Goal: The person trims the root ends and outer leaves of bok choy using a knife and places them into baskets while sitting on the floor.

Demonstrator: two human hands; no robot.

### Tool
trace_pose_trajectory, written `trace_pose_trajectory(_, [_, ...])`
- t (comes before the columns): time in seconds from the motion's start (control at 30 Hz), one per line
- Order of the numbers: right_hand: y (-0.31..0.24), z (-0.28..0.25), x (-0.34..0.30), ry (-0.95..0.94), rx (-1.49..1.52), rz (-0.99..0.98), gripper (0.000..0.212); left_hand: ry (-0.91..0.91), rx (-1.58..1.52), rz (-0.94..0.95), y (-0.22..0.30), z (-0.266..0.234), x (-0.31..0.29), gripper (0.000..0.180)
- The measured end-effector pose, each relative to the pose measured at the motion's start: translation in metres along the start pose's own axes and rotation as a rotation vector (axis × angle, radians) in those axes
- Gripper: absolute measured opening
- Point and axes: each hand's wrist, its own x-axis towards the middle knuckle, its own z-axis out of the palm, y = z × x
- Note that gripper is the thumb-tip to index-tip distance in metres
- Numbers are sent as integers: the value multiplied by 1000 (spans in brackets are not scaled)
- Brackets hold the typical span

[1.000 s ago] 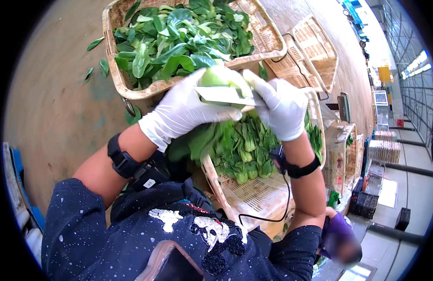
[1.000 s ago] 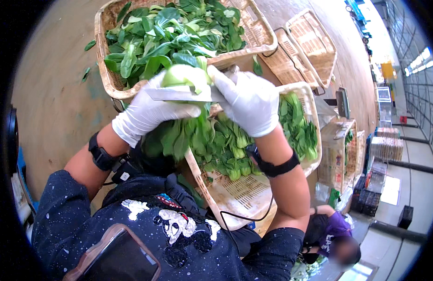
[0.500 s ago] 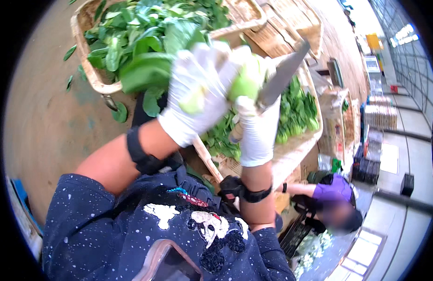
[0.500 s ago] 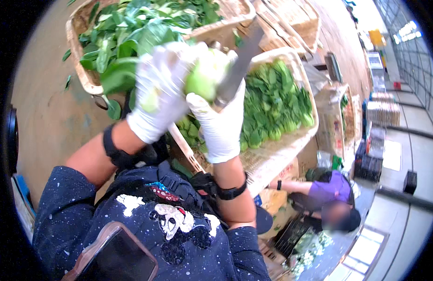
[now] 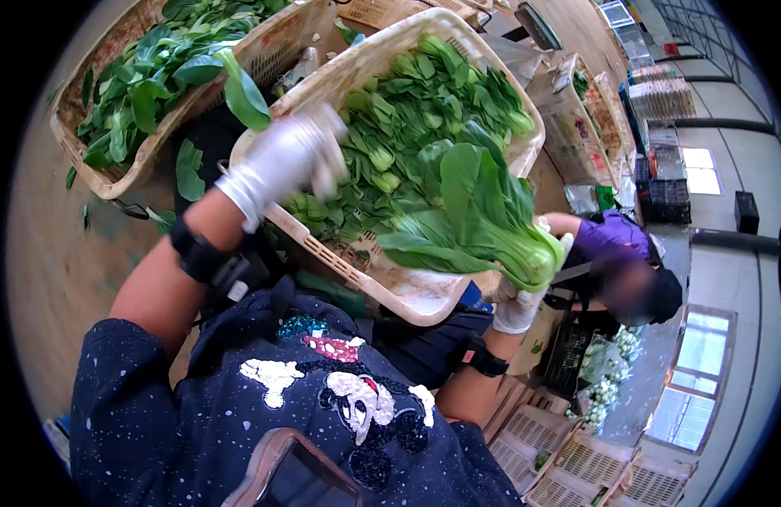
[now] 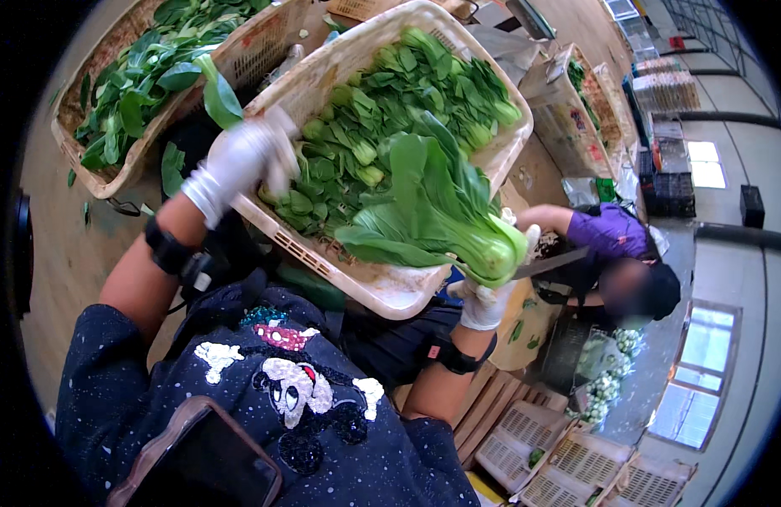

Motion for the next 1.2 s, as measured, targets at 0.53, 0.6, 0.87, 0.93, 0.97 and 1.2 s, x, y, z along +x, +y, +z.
trace_pose_trajectory(0.53, [78,-228,80,32,-925,548,52,225,913,43,-47,-99,94,43])
trace_pose_trajectory(0.6, [120,-226,93,87,-986,805,44,655,900,427,-40,-122,90,42])
trace_pose_trajectory(0.87, [104,-205,110,306,-812,668,35,-83,224,-10,-55,-17,141,22])
trace_pose_trajectory(0.93, [64,-137,119,174,-604,594,36,-108,-47,-844,-143,-6,167,51])
trace_pose_trajectory(0.97, [40,-96,116,133,-584,548,38,-74,-203,-1068,-189,-8,177,66])
trace_pose_trajectory(1.2, [34,0,65,343,-423,677,48,291,-447,-812,-330,46,214,75])
